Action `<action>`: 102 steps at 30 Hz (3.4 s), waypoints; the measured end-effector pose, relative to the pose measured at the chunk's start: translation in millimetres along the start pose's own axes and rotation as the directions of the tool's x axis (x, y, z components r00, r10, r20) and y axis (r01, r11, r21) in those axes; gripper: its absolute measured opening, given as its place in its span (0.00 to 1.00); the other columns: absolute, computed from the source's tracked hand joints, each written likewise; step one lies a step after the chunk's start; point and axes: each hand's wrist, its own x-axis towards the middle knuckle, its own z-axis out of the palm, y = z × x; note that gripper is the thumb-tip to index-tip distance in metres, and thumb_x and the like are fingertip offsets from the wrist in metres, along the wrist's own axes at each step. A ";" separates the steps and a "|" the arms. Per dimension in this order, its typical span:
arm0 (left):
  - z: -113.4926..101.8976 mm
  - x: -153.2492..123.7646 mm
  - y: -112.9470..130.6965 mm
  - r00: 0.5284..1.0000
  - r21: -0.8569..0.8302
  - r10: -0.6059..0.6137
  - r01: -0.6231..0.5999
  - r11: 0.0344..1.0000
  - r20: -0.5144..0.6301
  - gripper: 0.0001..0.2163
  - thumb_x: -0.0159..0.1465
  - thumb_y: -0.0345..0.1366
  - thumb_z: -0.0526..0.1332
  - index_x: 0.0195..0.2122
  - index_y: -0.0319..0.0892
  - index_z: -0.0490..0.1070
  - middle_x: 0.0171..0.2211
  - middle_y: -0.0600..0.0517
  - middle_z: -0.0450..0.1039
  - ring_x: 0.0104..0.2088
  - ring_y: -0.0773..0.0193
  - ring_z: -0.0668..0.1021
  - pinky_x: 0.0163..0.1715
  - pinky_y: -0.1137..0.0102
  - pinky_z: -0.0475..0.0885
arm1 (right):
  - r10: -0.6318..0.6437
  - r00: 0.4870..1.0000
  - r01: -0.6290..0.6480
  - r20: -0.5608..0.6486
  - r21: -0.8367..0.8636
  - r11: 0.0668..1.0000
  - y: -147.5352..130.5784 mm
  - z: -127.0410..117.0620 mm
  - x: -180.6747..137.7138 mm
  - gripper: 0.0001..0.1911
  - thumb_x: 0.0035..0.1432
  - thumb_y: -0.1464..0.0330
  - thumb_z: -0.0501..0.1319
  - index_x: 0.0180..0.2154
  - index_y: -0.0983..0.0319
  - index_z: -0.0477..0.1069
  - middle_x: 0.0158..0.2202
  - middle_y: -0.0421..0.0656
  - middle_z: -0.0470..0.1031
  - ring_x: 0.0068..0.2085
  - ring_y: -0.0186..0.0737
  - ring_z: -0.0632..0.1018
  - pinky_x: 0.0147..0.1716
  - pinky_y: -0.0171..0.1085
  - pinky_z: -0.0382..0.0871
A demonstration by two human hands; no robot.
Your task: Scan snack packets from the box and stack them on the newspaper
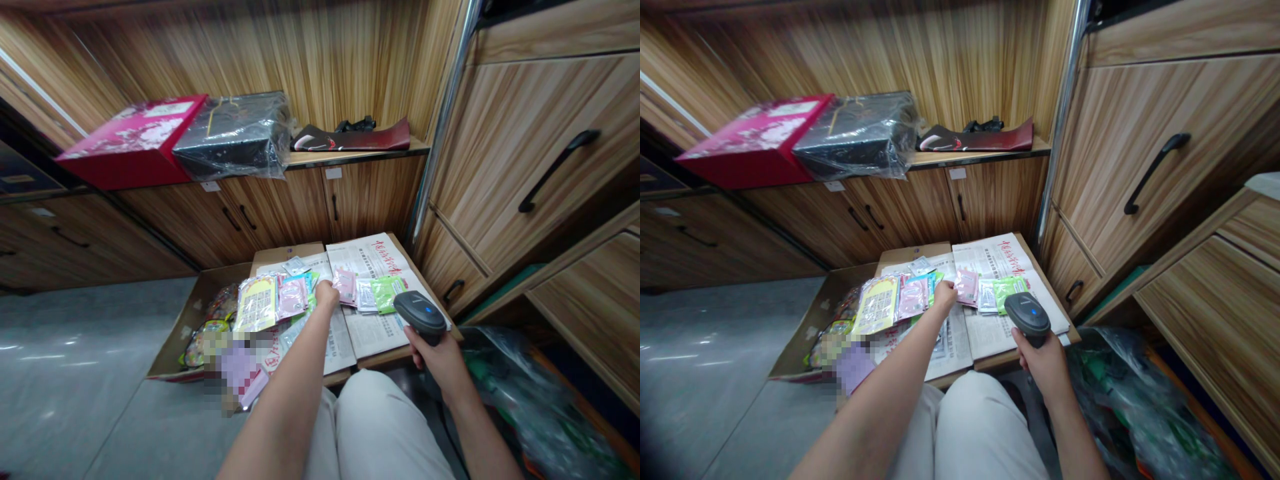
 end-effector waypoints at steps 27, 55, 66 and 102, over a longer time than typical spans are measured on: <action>-105.5 -0.7 -15.3 0.941 0.509 -0.221 0.325 0.797 -0.255 0.26 0.48 0.40 0.73 0.48 0.38 0.72 0.56 0.34 0.65 0.59 0.40 0.66 0.52 0.56 0.67 | -0.030 0.999 0.032 0.033 -0.072 0.997 0.2 11.2 -15.3 0.19 0.44 0.54 0.70 0.24 0.63 0.72 0.14 0.37 0.69 0.14 0.34 0.69 0.11 0.31 0.62; -99.2 15.3 6.9 0.996 -0.173 -0.074 0.065 0.983 -0.047 0.10 0.46 0.26 0.68 0.29 0.39 0.72 0.32 0.48 0.78 0.36 0.52 0.81 0.35 0.65 0.74 | -0.041 0.999 0.042 0.030 -0.036 0.998 -3.1 16.4 -13.5 0.21 0.43 0.52 0.71 0.25 0.62 0.71 0.14 0.38 0.69 0.13 0.33 0.68 0.10 0.31 0.61; -34.4 -6.0 31.4 0.981 -0.636 -0.057 0.165 0.754 0.186 0.12 0.40 0.23 0.67 0.27 0.38 0.72 0.22 0.55 0.72 0.25 0.66 0.75 0.31 0.66 0.76 | -0.040 0.991 0.053 0.128 -0.102 0.993 -1.1 30.5 -7.6 0.16 0.47 0.56 0.68 0.22 0.60 0.69 0.11 0.36 0.67 0.12 0.35 0.67 0.11 0.32 0.59; 22.2 -30.2 35.9 0.983 -0.052 0.151 -0.146 0.988 0.105 0.10 0.55 0.22 0.61 0.34 0.38 0.80 0.39 0.44 0.81 0.44 0.55 0.80 0.48 0.66 0.71 | -0.014 0.999 0.016 -0.045 0.030 0.999 -2.1 -7.4 2.8 0.20 0.42 0.53 0.72 0.24 0.63 0.72 0.14 0.37 0.69 0.14 0.34 0.69 0.10 0.31 0.62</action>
